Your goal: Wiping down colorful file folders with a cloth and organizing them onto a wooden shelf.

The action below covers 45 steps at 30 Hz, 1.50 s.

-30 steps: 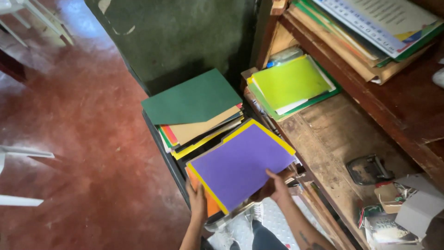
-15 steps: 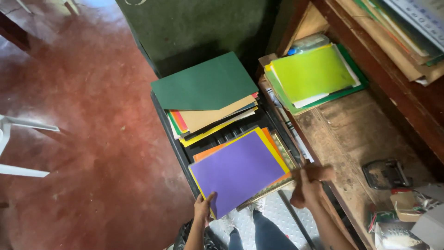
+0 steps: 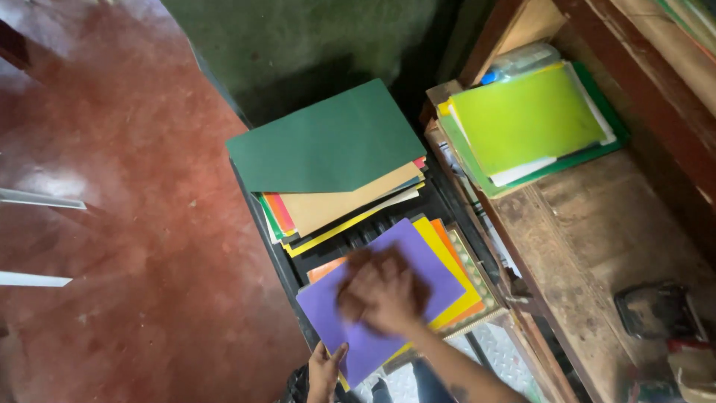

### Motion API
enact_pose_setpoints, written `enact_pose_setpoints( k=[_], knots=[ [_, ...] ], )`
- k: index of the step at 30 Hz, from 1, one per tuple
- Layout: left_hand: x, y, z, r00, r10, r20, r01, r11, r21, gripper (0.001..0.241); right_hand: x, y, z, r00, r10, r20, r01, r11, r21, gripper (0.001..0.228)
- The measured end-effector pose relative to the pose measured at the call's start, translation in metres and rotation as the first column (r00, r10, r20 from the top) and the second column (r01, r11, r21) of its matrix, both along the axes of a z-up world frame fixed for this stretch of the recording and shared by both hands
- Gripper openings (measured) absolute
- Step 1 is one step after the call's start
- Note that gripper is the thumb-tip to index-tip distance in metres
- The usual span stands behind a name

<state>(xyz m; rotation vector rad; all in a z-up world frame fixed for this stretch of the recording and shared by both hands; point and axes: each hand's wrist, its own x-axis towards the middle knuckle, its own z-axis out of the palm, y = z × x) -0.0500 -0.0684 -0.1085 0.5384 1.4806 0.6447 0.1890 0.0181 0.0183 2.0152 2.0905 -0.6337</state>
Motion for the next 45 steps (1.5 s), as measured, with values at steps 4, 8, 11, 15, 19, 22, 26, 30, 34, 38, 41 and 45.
enact_pose_setpoints(
  k=[4, 8, 11, 15, 19, 22, 26, 30, 34, 38, 41, 45],
  knots=[
    [0.007, 0.004, -0.005, 0.995, 0.066, 0.077, -0.066, 0.998, -0.011, 0.038, 0.097, 0.065, 0.017, 0.938, -0.338, 0.075, 0.342, 0.937, -0.064, 0.075],
    [0.003, 0.0, 0.005, 0.996, 0.071, 0.057, -0.07, 0.997, -0.017, 0.04, 0.106, 0.041, -0.047, 0.921, -0.388, 0.026, 0.386, 0.921, 0.054, 0.066],
    [0.007, 0.011, 0.013, 1.0, 0.02, 0.012, -0.02, 1.0, 0.017, 0.039, 0.037, -0.022, -0.063, 0.951, -0.3, -0.072, 0.308, 0.919, 0.247, 0.07],
    [0.008, 0.006, -0.043, 1.0, 0.028, -0.012, -0.027, 0.996, 0.09, 0.038, -0.005, -0.108, -0.002, 0.854, 0.415, -0.313, -0.248, 0.855, 0.456, 0.053],
    [0.019, 0.03, -0.019, 0.995, 0.068, 0.077, -0.079, 0.986, 0.146, 0.043, 0.064, -0.115, -0.051, 0.909, 0.35, -0.229, -0.235, 0.88, 0.412, 0.066],
    [0.027, 0.048, 0.048, 0.986, 0.028, 0.165, -0.055, 0.985, 0.163, 0.041, 0.126, -0.106, 0.003, 0.767, -0.225, -0.601, 0.332, 0.941, 0.072, 0.025],
    [0.039, 0.085, 0.171, 0.97, -0.081, 0.228, 0.031, 0.976, 0.215, 0.038, 0.154, -0.089, 0.134, 0.985, -0.141, -0.1, 0.153, 0.98, 0.129, 0.085],
    [0.045, 0.108, 0.265, 0.952, -0.251, 0.175, 0.187, 0.929, 0.319, 0.041, 0.092, -0.088, 0.242, 0.986, -0.122, 0.114, 0.133, 0.987, -0.095, 0.123],
    [0.044, 0.125, 0.311, 0.928, -0.314, 0.202, 0.185, 0.857, 0.481, 0.049, 0.083, -0.087, 0.174, 0.997, -0.07, -0.033, 0.077, 0.871, 0.485, 0.12],
    [0.042, 0.142, 0.358, 0.897, -0.359, 0.257, 0.137, 0.78, 0.611, 0.061, 0.092, -0.071, 0.178, 0.998, -0.037, -0.044, 0.057, 0.543, 0.838, 0.094],
    [0.04, 0.149, 0.4, 0.877, -0.312, 0.365, 0.075, 0.84, 0.538, 0.062, 0.103, -0.053, 0.195, 0.998, 0.001, -0.057, 0.049, 0.489, 0.871, 0.093],
    [0.052, 0.146, 0.465, 0.824, -0.251, 0.507, 0.002, 0.898, 0.44, 0.061, 0.126, -0.03, 0.247, 0.996, -0.06, 0.06, -0.026, 0.448, 0.893, 0.088]
  ],
)
